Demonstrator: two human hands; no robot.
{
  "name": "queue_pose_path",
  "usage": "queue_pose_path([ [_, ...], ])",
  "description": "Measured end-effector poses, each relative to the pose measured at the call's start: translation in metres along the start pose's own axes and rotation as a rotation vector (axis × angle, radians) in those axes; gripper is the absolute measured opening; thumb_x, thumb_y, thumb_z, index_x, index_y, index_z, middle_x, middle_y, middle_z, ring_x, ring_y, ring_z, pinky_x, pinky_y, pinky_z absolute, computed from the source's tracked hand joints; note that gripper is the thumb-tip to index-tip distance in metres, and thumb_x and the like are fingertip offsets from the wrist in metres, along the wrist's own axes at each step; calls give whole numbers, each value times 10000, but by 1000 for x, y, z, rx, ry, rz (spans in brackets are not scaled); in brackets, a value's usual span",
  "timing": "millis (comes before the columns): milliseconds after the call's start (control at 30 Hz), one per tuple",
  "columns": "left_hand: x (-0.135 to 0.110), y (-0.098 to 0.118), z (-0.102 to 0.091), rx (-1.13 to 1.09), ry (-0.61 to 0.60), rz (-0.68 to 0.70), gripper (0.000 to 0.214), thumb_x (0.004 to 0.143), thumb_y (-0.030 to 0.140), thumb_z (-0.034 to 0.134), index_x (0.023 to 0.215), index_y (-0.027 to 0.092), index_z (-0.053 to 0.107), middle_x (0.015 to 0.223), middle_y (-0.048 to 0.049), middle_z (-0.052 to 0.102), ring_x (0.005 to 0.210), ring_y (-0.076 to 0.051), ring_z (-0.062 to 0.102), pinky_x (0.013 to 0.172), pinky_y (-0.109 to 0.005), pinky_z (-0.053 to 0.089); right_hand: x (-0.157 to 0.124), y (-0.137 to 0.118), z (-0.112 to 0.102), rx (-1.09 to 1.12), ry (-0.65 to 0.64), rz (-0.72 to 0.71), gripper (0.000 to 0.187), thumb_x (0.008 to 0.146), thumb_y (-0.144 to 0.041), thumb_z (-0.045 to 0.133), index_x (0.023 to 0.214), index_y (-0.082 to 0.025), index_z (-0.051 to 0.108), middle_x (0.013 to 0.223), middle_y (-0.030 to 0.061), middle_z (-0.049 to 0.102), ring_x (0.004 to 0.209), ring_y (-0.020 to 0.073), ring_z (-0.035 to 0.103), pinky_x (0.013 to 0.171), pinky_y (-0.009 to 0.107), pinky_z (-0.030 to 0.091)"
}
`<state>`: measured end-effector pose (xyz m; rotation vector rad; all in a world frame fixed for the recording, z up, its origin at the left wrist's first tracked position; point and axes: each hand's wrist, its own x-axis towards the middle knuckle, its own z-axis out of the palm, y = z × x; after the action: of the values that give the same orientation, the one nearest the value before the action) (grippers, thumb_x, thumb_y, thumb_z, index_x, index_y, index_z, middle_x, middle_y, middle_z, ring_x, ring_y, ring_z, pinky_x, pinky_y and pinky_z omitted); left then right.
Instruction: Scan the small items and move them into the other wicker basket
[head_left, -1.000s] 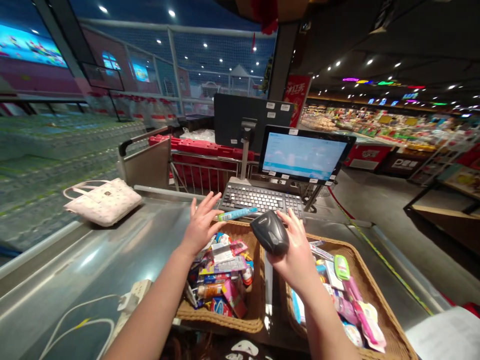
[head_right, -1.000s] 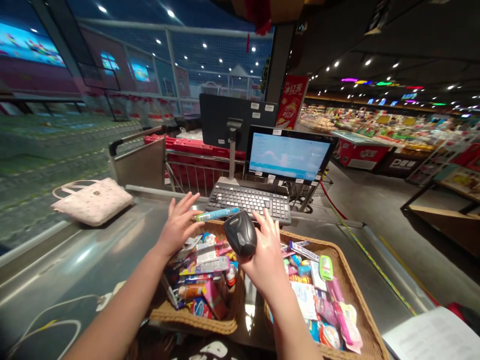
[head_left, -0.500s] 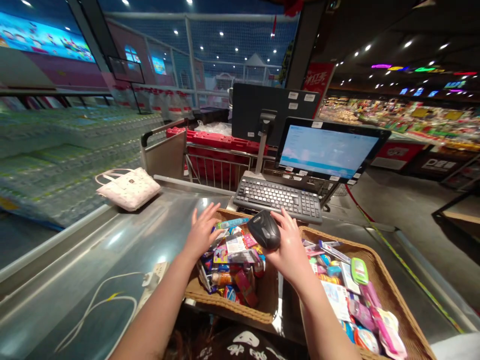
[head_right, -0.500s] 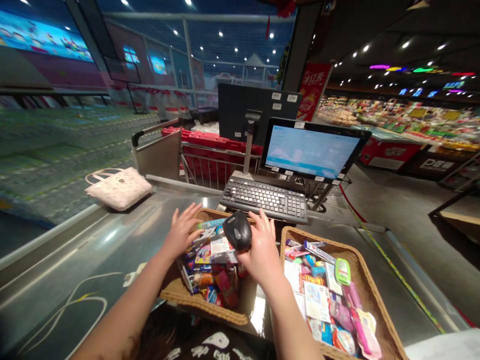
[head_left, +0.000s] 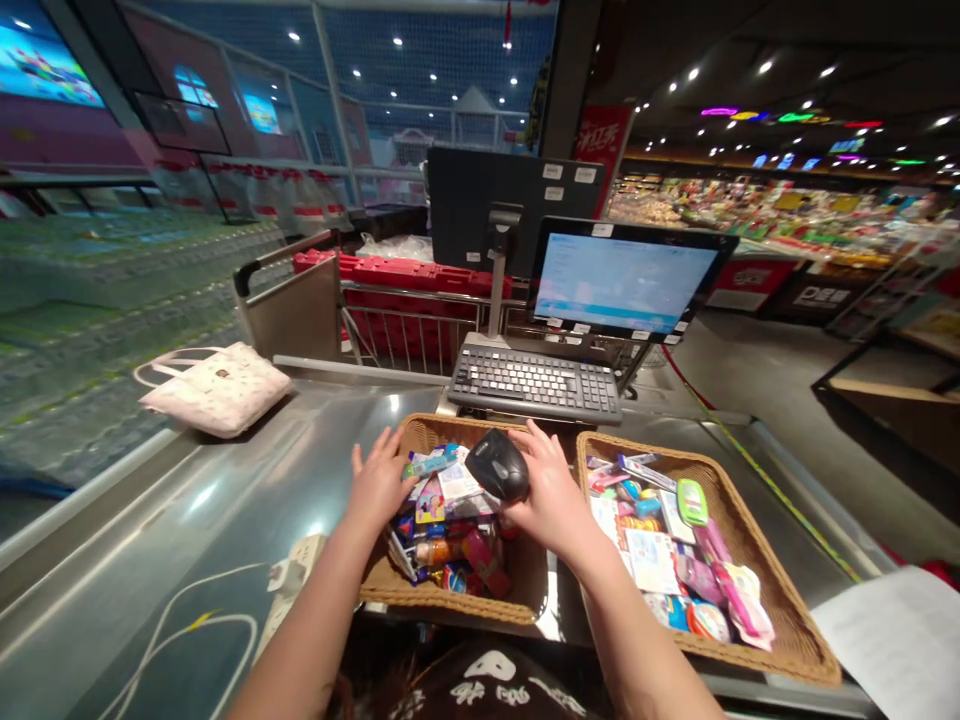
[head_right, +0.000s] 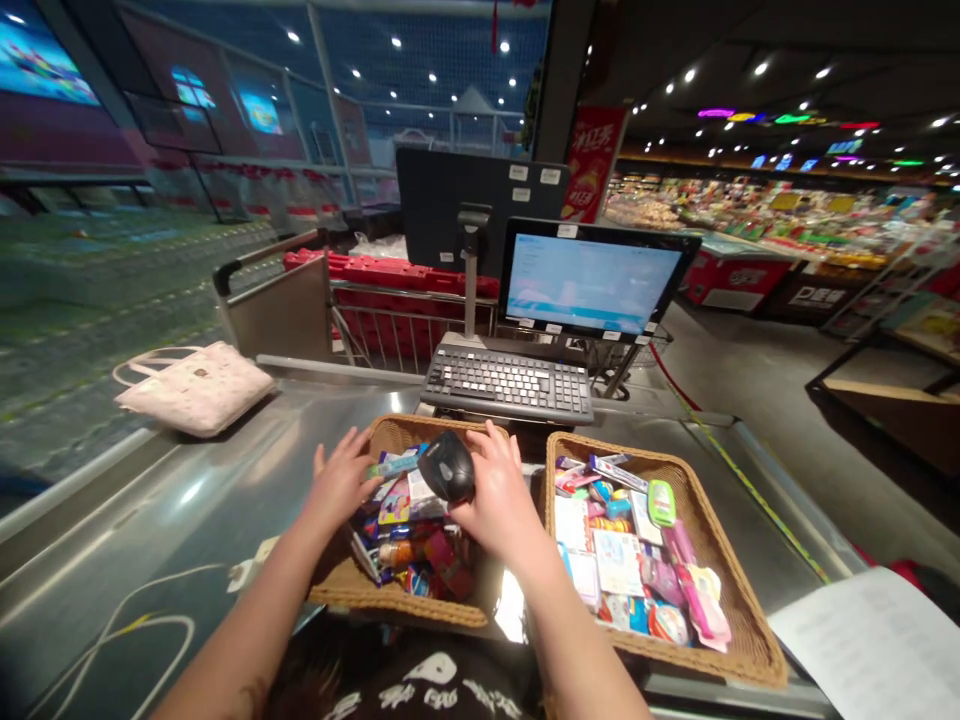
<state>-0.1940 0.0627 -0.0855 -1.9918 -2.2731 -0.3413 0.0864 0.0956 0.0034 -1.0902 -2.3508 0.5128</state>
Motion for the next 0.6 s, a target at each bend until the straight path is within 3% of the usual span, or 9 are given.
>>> queue_pose_path([
  [100,7,12,-4,26,65,-27,266,863,317,639,1090,192,698,1551,-186,385,1448,-373,335,1103,-711,265,-8,5,-9,17,51,24,544,724,-245,681,1261,-191,617,1405,138,549,1461,382,304,1177,660,194],
  [200,20,42,-10,-44,117,95,331,897,370,596,1160,187,675,1552,-188,384,1442,-361,352,1124,-676,274,-21,15,-24,22,136,39,538,707,-204,666,1243,-195,616,1391,126,555,1456,376,314,1174,646,237],
  [400,54,143,-16,-210,94,382,422,872,401,650,1237,189,637,1580,-185,333,1468,-360,299,1146,-659,251,-64,47,-71,-48,410,64,556,689,-161,632,1241,-191,577,1307,118,597,1414,345,390,1178,560,320],
  [600,86,251,3,-264,50,724,393,863,410,676,1187,189,653,1592,-198,301,1489,-351,247,1162,-652,207,-112,82,-110,-172,625,172,510,754,-212,620,1259,-177,564,1288,131,614,1388,327,436,1165,540,354],
])
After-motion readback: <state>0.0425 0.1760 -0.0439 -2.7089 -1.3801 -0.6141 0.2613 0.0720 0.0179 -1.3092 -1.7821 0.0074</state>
